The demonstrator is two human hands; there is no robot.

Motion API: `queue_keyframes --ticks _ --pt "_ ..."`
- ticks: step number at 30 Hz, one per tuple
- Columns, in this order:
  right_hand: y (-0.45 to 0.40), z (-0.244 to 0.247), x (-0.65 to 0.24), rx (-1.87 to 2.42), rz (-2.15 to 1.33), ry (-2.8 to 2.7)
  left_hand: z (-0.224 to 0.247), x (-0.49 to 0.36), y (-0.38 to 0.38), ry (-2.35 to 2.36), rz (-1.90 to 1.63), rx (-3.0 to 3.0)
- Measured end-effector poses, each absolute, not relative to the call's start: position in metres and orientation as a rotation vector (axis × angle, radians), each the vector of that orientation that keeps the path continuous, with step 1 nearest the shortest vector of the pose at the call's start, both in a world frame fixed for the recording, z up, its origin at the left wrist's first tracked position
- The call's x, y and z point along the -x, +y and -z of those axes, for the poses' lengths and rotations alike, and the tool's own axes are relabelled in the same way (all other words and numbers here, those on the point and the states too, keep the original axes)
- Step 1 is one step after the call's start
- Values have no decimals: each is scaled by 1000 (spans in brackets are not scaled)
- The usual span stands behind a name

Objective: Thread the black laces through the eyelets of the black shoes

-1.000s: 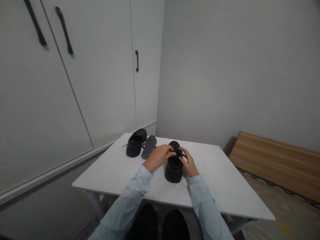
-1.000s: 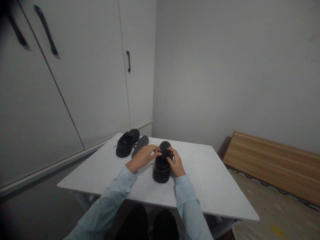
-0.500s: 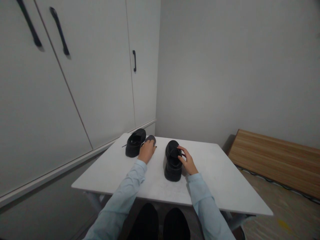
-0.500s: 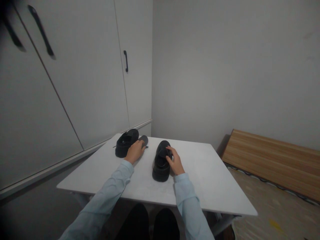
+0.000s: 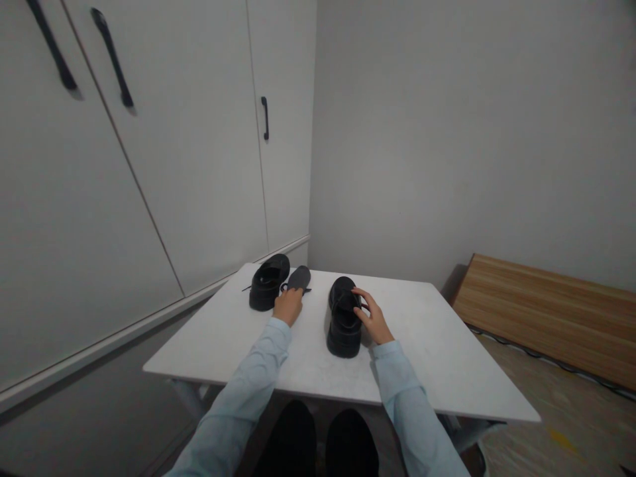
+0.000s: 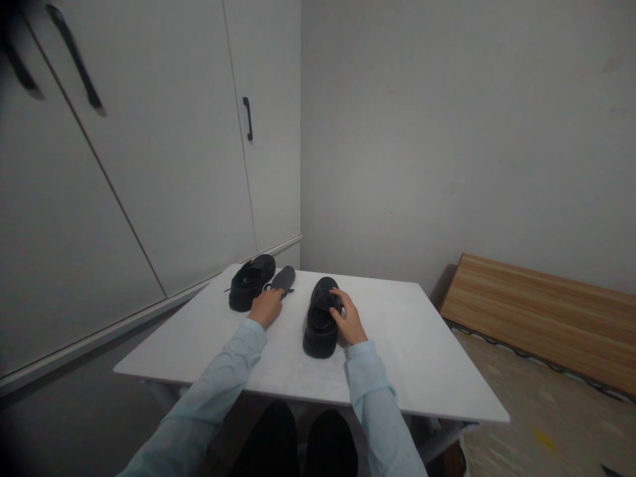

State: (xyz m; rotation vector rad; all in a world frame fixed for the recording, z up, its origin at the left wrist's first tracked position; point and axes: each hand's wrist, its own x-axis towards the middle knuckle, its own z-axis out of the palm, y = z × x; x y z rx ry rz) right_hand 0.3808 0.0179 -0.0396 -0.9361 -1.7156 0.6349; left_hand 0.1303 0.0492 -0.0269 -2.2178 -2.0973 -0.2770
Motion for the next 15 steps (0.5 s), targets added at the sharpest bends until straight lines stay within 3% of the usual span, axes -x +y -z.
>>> queue_keyframes --ticks 15 --pt "20 42 -383 923 -664 -1731 2 -129 40 -1920 625 1938"
